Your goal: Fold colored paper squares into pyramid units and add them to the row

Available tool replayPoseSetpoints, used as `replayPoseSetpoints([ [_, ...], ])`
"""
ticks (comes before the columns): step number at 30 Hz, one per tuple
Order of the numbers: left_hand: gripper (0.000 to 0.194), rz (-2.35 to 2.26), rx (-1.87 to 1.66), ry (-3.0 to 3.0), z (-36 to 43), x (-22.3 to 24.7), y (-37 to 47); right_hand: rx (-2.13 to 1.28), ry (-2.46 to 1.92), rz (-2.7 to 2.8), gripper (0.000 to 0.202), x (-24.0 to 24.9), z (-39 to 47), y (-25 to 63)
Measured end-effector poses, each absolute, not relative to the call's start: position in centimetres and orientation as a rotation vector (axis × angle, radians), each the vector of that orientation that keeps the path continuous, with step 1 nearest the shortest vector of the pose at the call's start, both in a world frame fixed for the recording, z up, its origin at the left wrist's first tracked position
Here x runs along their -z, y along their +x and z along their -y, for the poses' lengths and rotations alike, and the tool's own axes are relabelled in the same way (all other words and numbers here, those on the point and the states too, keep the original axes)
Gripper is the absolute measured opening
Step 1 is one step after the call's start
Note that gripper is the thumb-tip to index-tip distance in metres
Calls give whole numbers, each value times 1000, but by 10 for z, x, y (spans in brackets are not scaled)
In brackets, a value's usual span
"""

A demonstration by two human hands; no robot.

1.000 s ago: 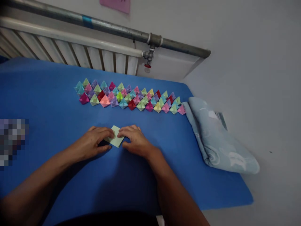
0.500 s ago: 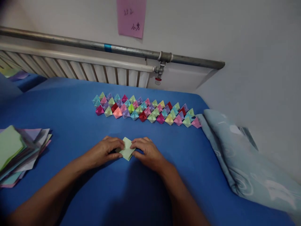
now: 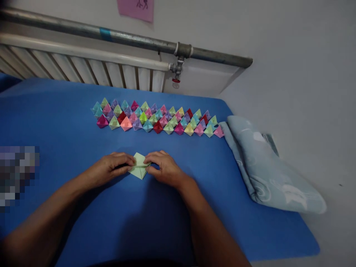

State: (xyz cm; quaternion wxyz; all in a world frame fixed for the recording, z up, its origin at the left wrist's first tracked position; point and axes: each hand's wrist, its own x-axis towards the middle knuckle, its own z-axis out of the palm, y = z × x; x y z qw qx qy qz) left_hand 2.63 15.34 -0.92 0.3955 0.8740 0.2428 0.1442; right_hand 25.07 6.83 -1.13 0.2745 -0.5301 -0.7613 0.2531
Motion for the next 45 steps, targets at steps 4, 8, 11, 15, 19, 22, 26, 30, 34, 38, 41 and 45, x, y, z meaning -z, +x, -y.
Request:
replayPoseSetpoints([
  [4, 17, -632, -371, 2286, -151, 12, 26, -612, -1473, 2011, 15, 15, -69, 247],
  [8, 16, -694, -374, 2352, -148, 13, 26, -553, -1552, 1981, 10, 20, -69, 243],
  [11, 17, -734, -380, 2399, -147, 13, 28, -523, -1571, 1906, 10, 23, -69, 241],
  [15, 19, -827, -358, 2443, -146, 14, 29, -495, -1596, 1817, 9, 26, -70, 239],
  [19, 18, -904, -328, 2462, -144, 13, 31, -450, -1591, 1809, 12, 28, -72, 238],
  [22, 17, -965, -296, 2466, -142, 12, 33, -424, -1594, 1817, 14, 29, -74, 238],
  [26, 17, -995, -257, 2465, -141, 9, 34, -430, -1618, 1825, 17, 28, -77, 237],
  [30, 17, -1005, -235, 2467, -140, 9, 35, -437, -1643, 1839, 17, 27, -78, 237],
  [34, 17, -1040, -266, 2491, -139, 11, 36, -441, -1654, 1854, 18, 28, -79, 238],
  [38, 17, -1046, -219, 2505, -139, 10, 37, -463, -1621, 1825, 16, 29, -80, 240],
  [41, 18, -1056, -190, 2506, -140, 8, 38, -485, -1615, 1822, 13, 28, -80, 241],
  [45, 18, -1101, -165, 2494, -137, 6, 40, -488, -1640, 1813, 17, 26, -80, 239],
])
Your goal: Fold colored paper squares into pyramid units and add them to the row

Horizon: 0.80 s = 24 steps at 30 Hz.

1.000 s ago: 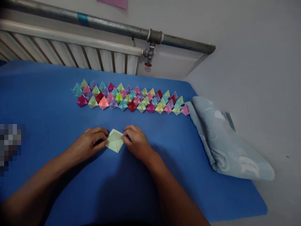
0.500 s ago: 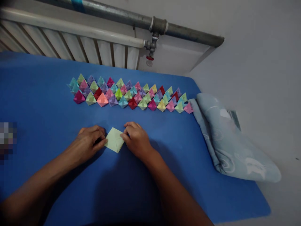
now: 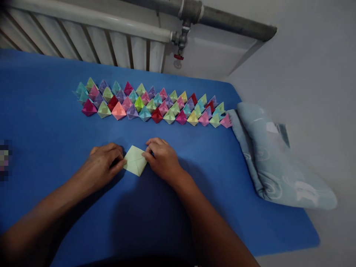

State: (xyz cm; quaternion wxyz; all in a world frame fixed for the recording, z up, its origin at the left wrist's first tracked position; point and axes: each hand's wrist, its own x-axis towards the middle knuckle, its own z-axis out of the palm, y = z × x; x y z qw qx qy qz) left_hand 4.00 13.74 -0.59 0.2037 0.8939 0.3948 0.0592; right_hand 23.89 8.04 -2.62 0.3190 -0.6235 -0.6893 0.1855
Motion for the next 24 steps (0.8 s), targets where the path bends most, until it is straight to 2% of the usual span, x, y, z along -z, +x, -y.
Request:
replayPoseSetpoints([
  [9, 15, -1237, -117, 2523, -131, 2, 42, -510, -1707, 1785, 24, 23, -83, 235],
  [12, 12, -1254, -200, 2585, -129, 6, 40, -537, -1750, 1766, 23, 22, -84, 234],
  [18, 39, -803, -440, 2886, -120, 24, 38, -533, -1790, 1774, 19, 21, -85, 233],
  [24, 42, -678, -443, 2848, -116, 29, 22, -412, -1782, 1886, 14, 19, -79, 241],
])
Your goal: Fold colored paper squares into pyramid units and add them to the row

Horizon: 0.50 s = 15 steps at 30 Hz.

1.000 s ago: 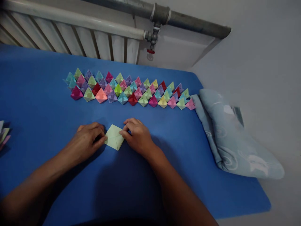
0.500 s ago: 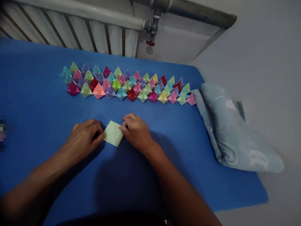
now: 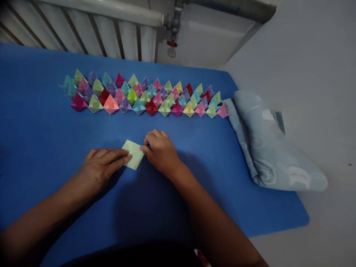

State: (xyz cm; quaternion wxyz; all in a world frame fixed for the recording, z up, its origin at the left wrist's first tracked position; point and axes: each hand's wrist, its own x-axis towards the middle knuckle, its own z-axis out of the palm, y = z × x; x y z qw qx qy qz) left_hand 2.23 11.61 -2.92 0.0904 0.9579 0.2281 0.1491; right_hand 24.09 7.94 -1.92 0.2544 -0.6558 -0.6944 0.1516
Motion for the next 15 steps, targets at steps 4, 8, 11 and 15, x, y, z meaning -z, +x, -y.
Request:
replayPoseSetpoints([
  [4, 35, -666, -458, 2833, -119, 22, 21, -420, -1827, 1841, 7, 21, -76, 247],
  [8, 24, -607, -460, 2825, -125, 14, 24, -444, -1863, 1826, 3, 20, -76, 246],
  [11, 23, -601, -452, 2838, -128, 13, 24, -442, -1866, 1818, 3, 20, -76, 246],
  [15, 23, -597, -492, 2847, -129, 15, 24, -421, -1867, 1820, 2, 21, -76, 246],
])
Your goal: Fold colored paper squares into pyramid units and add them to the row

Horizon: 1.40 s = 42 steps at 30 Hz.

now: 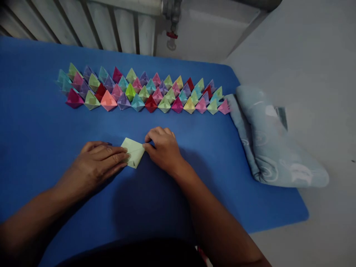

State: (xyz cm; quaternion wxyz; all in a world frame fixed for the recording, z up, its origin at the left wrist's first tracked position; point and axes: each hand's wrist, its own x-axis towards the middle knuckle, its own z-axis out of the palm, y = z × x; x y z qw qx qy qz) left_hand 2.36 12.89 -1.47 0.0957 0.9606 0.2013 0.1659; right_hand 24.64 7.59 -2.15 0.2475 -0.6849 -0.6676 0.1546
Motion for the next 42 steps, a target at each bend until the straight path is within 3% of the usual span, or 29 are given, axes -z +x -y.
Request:
replayPoseSetpoints([
  [10, 22, -659, -483, 2835, -127, 12, 24, -358, -1615, 2141, 30, 14, -72, 234],
  [18, 23, -682, -526, 2772, -129, 13, 24, -517, -1541, 2137, 15, 18, -72, 229],
  [35, 18, -750, -503, 2766, -133, 15, 21, -475, -1636, 2054, 6, 26, -77, 224],
  [42, 21, -854, -466, 2673, -135, 18, 21, -460, -1695, 2022, 12, 25, -77, 219],
])
